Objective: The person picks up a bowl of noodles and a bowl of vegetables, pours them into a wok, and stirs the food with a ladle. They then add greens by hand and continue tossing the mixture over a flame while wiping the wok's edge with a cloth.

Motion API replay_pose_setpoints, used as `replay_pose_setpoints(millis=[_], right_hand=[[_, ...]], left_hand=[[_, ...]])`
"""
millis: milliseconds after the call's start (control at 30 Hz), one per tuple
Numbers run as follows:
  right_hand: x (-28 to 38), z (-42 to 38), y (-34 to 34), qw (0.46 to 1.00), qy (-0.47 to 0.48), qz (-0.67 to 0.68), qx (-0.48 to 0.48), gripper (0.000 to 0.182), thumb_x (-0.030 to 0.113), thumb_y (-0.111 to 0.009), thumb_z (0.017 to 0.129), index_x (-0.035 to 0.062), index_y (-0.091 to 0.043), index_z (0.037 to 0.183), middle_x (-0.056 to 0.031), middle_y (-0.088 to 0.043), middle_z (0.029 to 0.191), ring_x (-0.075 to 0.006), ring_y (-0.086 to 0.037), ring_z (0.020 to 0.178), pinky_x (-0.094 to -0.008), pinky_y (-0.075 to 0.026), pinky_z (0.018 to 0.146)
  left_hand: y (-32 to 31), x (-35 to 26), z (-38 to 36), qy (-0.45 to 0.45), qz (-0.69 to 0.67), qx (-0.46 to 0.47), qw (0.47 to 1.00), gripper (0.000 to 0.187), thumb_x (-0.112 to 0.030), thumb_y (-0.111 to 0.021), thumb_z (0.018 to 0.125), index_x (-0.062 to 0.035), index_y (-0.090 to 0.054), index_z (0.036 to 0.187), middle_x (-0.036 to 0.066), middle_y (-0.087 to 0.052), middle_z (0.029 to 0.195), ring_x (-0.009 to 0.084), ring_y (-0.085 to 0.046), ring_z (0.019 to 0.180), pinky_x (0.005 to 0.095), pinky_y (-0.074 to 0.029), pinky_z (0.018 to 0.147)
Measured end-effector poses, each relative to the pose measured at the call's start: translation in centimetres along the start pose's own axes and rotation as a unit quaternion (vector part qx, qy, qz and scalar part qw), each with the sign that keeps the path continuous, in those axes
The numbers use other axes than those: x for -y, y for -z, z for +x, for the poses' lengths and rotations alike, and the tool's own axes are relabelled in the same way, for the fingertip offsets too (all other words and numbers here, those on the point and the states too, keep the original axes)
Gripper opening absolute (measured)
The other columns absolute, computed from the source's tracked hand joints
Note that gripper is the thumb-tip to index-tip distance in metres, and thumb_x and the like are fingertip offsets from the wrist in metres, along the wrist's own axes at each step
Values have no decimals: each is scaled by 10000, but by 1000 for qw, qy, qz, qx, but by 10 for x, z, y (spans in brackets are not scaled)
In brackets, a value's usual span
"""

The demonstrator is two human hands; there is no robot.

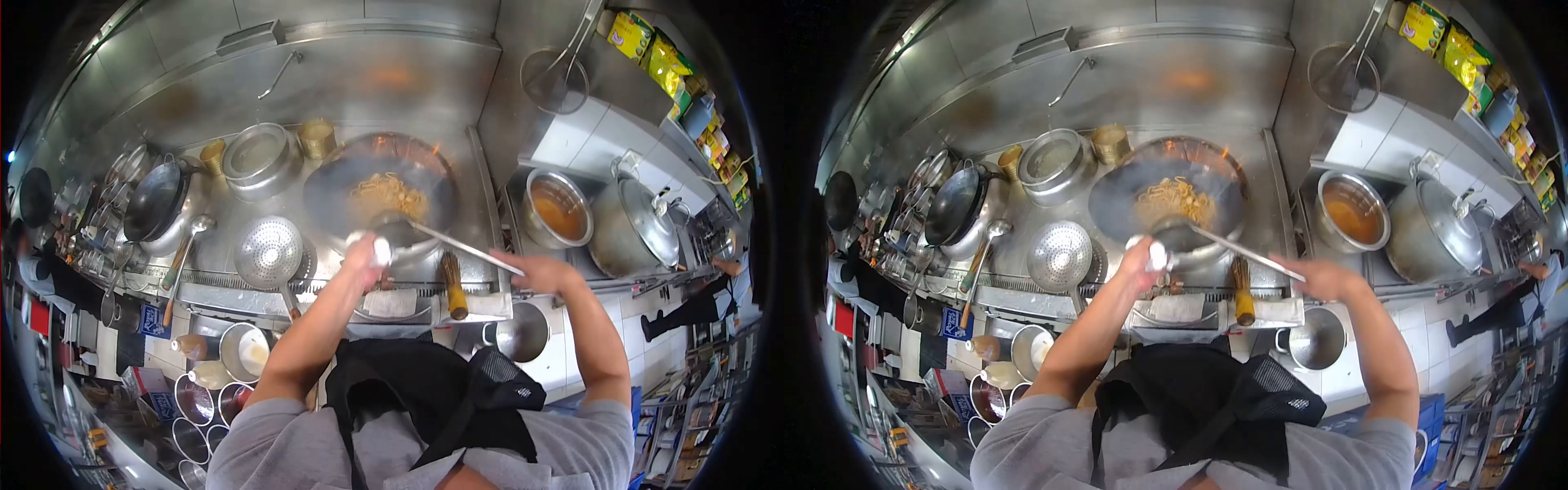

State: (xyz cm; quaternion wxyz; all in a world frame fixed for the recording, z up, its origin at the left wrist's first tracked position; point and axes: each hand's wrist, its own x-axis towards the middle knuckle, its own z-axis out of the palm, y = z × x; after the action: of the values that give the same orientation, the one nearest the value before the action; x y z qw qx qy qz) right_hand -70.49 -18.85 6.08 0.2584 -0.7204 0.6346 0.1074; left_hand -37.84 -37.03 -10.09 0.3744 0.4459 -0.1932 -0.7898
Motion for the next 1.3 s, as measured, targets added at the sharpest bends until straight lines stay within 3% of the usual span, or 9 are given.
replay_pose_setpoints(millis=[233, 300, 500, 567, 700, 867, 1067, 1167, 1300], right_hand=[[23, 103, -80, 984, -117, -57, -117, 797, 89, -478, 926, 365, -111, 1576, -223, -700, 988, -384, -689, 898, -504, -540, 830], [26, 86, -76, 985, -122, -39, -114, 783, 112, -496, 935, 376, -127, 1573, -234, -696, 980, -395, -681, 917, -507, -525, 845], [-12, 7, -30, 994, 19, 71, -80, 780, 163, -545, 941, 401, -141, 1565, -277, -667, 1034, -443, -648, 968, -498, -491, 886], [-16, 21, -29, 995, 34, 60, -74, 792, 158, -550, 932, 393, -135, 1565, -284, -657, 1061, -453, -639, 984, -492, -492, 905], [18, 87, -52, 997, -53, -21, -61, 810, 143, -540, 928, 408, -116, 1566, -246, -675, 1063, -408, -671, 951, -491, -527, 865], [40, 88, -64, 986, -145, -19, -78, 802, 173, -537, 943, 423, -97, 1565, -228, -687, 1053, -383, -683, 948, -494, -538, 853], [28, 21, -30, 978, 56, 144, -139, 747, 177, -593, 927, 372, -233, 1552, -273, -636, 1196, -453, -628, 1042, -468, -486, 966], [58, 40, -29, 968, -53, 246, -6, 776, 177, -585, 930, 351, -181, 1569, -275, -635, 1192, -430, -643, 1033, -463, -497, 941], [89, 118, -75, 981, -182, -33, -53, 774, 197, -549, 957, 403, -120, 1567, -261, -660, 1100, -403, -667, 950, -493, -514, 862]], left_hand=[[66, 77, 43, -48, 0, 90, 995, 197, -136, -539, 955, -21, -541, 1115, 123, -642, 984, 251, -656, 810, 398, -557, 635], [82, 96, 10, -27, 65, -31, 997, 258, -54, -580, 905, -10, -530, 1154, 130, -617, 990, 245, -649, 822, 396, -556, 660], [16, 22, -3, -21, -48, 6, 999, 192, -231, -498, 975, -76, -568, 1064, 94, -647, 926, 273, -669, 791, 404, -566, 711], [-8, -5, 24, 15, 76, -35, 996, 204, -267, -494, 983, -86, -565, 1045, 76, -653, 922, 282, -669, 795, 464, -563, 716], [29, 38, 58, -5, 73, -14, 997, 190, -240, -565, 932, -55, -608, 938, 85, -641, 785, 245, -644, 652, 390, -518, 512], [61, 99, -29, -45, 57, -79, 994, 233, -67, -615, 852, -27, -573, 1078, 81, -615, 929, 209, -624, 799, 387, -520, 658], [25, 6, -13, -1, -27, -5, 1000, 148, -153, -528, 945, -17, -560, 995, 127, -644, 871, 312, -688, 722, 467, -549, 538], [6, -12, 35, 1, 45, -60, 997, 183, -204, -582, 901, -23, -593, 926, 88, -611, 744, 220, -596, 559, 393, -454, 451], [63, 49, 55, -60, 26, 15, 998, 202, -168, -602, 882, -41, -593, 1038, 87, -640, 887, 197, -639, 744, 390, -510, 581]])
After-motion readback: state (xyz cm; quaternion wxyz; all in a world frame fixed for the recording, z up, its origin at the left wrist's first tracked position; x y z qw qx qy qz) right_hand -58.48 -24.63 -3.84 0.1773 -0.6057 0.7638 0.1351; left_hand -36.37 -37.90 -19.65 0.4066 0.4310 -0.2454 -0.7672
